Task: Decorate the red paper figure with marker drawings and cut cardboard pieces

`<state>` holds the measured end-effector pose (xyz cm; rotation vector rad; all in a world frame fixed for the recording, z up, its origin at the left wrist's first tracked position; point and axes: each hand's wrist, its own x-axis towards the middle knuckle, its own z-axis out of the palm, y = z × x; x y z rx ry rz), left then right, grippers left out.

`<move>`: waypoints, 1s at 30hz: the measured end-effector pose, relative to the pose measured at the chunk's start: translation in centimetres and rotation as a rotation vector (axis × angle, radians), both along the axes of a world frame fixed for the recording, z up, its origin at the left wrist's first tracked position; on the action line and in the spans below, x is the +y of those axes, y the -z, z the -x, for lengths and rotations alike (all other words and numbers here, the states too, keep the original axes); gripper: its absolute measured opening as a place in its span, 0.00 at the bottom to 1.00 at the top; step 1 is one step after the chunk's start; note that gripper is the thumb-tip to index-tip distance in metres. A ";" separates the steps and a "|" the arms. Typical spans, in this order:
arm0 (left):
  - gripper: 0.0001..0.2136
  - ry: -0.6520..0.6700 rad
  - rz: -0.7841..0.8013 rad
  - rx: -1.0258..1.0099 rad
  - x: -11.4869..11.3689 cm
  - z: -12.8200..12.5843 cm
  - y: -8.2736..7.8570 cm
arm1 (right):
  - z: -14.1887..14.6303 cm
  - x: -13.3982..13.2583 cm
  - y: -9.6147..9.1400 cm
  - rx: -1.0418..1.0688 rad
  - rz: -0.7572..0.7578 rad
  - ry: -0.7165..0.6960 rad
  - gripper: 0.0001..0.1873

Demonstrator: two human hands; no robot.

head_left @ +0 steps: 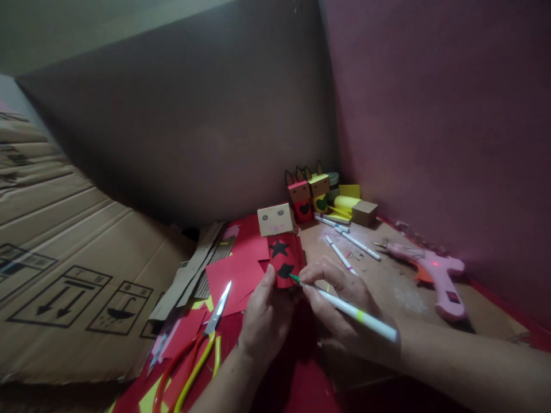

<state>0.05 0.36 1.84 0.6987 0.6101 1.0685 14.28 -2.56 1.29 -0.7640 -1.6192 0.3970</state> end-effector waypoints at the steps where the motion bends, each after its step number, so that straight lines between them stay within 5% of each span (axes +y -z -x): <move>1: 0.20 -0.001 -0.006 -0.009 0.0 0.0 0.1 | 0.0 0.0 0.0 0.002 0.007 0.006 0.06; 8: 0.19 0.001 -0.034 0.002 0.1 -0.1 0.1 | 0.2 0.1 0.4 0.058 0.093 0.020 0.05; 30: 0.20 0.038 0.000 -0.022 -0.2 -0.2 -0.6 | 0.0 -0.1 0.1 0.016 0.000 -0.066 0.04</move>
